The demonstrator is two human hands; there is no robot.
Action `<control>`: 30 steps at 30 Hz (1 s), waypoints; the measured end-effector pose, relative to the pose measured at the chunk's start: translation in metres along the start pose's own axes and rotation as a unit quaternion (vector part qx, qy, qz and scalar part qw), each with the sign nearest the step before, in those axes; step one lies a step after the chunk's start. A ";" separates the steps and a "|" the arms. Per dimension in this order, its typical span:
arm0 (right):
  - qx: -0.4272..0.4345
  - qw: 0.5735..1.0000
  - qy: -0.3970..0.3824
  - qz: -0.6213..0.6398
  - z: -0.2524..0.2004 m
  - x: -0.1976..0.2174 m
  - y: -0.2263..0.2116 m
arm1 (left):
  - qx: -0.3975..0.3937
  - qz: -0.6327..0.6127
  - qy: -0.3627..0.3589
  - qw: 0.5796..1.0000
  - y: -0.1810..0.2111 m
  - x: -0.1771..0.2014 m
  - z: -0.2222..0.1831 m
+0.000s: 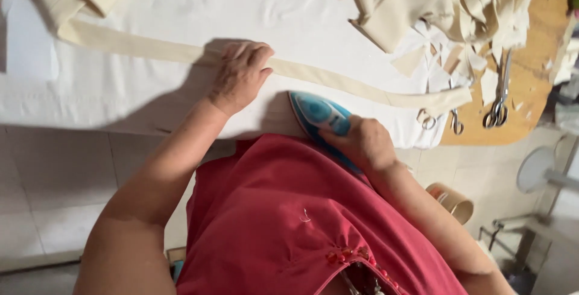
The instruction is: Ironing and folding a long strip of fabric on a workbench to prepare it for sewing.
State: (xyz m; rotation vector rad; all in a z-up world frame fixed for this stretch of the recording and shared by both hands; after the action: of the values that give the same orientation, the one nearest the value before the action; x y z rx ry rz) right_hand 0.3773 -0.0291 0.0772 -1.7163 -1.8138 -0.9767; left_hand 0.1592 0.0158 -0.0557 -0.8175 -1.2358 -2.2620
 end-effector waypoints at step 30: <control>-0.344 0.852 -0.085 0.385 -0.138 -0.129 0.214 | 0.048 0.121 -0.650 0.749 0.179 -0.257 0.144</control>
State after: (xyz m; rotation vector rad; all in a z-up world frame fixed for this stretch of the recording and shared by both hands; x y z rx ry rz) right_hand 0.5835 -0.2242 0.1097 -2.7018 -0.6629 -1.1737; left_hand 0.4997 0.0716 -0.0602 -2.5231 -1.5173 -1.1796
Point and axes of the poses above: each hand's wrist, its own z-axis towards the middle knuckle, its own x-axis out of the back of the hand, y = z × x, the point moved 3 cm from there along z, towards the middle knuckle, and after that the axes turned 11 degrees about -z, right-handed, at the moved point
